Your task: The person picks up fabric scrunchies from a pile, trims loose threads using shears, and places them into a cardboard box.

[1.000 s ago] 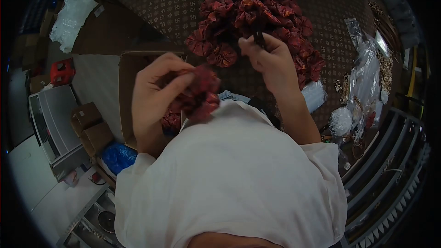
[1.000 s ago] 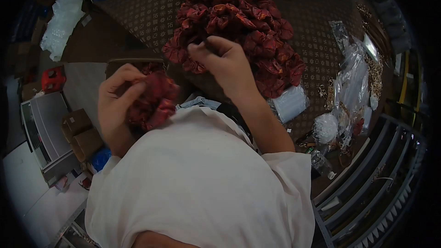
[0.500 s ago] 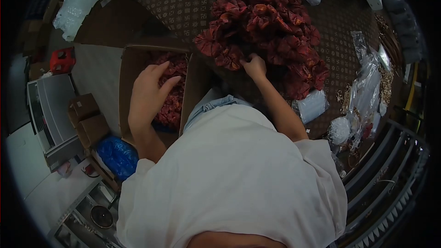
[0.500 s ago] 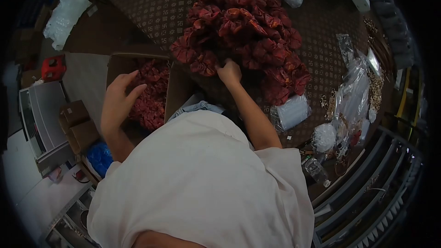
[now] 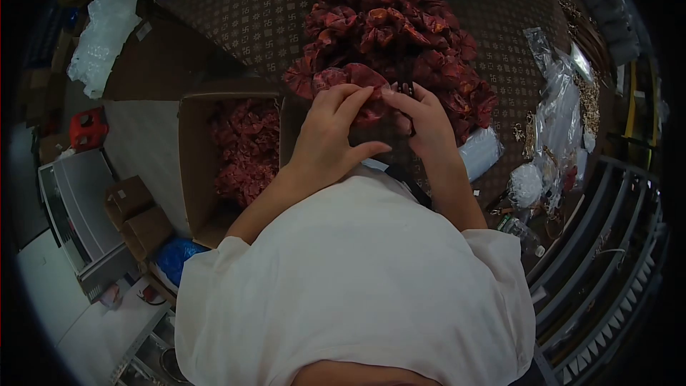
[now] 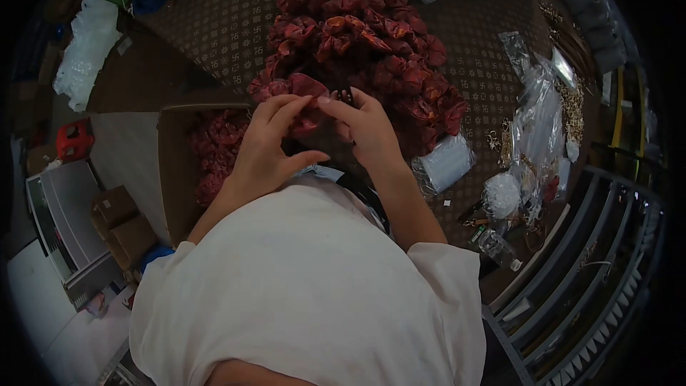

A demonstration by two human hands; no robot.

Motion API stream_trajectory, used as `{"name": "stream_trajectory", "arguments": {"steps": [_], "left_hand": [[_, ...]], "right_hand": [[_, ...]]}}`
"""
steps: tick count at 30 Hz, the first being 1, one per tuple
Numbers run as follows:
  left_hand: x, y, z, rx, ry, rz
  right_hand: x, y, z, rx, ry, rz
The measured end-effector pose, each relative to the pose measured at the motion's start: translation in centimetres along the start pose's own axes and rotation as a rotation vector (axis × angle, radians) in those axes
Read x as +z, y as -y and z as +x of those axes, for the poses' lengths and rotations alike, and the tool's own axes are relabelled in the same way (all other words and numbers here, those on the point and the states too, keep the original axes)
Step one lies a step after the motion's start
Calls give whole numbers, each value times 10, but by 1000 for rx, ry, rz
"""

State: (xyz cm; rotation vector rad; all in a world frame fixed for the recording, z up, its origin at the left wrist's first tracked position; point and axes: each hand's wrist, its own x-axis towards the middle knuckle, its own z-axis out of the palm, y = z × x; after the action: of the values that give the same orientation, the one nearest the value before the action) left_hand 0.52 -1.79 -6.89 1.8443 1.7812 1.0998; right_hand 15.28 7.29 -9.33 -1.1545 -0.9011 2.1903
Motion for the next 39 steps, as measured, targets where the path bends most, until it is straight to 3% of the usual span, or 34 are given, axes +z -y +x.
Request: {"name": "stream_trajectory", "arguments": {"steps": [2, 3, 5, 6, 7, 8, 11, 13, 18, 23, 26, 27, 29, 30, 32, 33, 35, 39], "left_hand": [[1, 6, 2, -48, -69, -82], [-3, 5, 3, -41, -64, -83], [-18, 1, 5, -454, -13, -731], [-25, -2, 6, -451, -17, -728], [-32, -5, 7, -537, -6, -933], [-36, -9, 8, -621, 5, -1139], [-41, -17, 8, -624, 4, -1125], [-43, -22, 9, -626, -4, -1138], [-42, -31, 9, -680, -16, -1109], [-46, -25, 8, -422, 2, -1120], [-47, -26, 8, -446, 0, -1114], [-46, -30, 11, -443, 5, -1113], [-43, -41, 16, -343, -166, -889], [-44, -42, 18, -343, -160, -887], [-47, -41, 22, -33, -7, -437], [-48, -43, 22, -32, -6, -435], [-50, -47, 19, -278, 112, -637], [-52, -50, 15, -426, 54, -860]], "right_hand": [[11, 11, -16, -11, 53, 39], [15, 16, -23, -119, 14, -53], [17, 19, -26, -226, -21, -144], [16, 21, -26, -396, -54, -240], [15, 23, -25, -567, -88, -336], [17, 25, -27, -571, -83, -338], [21, 35, -40, -508, 87, -444], [21, 39, -44, -416, 250, -324], [11, 41, -44, -359, 195, -283], [12, 40, -48, -253, 169, -85], [11, 40, -51, -255, 181, -51], [11, 43, -53, -310, 190, -165], [13, 48, -58, -365, 192, -273], [16, 51, -61, -350, 200, -356], [20, 53, -64, -334, 209, -436], [21, 54, -65, -321, 228, -409], [21, 54, -65, -309, 248, -385], [18, 53, -64, -314, 222, -294]]}}
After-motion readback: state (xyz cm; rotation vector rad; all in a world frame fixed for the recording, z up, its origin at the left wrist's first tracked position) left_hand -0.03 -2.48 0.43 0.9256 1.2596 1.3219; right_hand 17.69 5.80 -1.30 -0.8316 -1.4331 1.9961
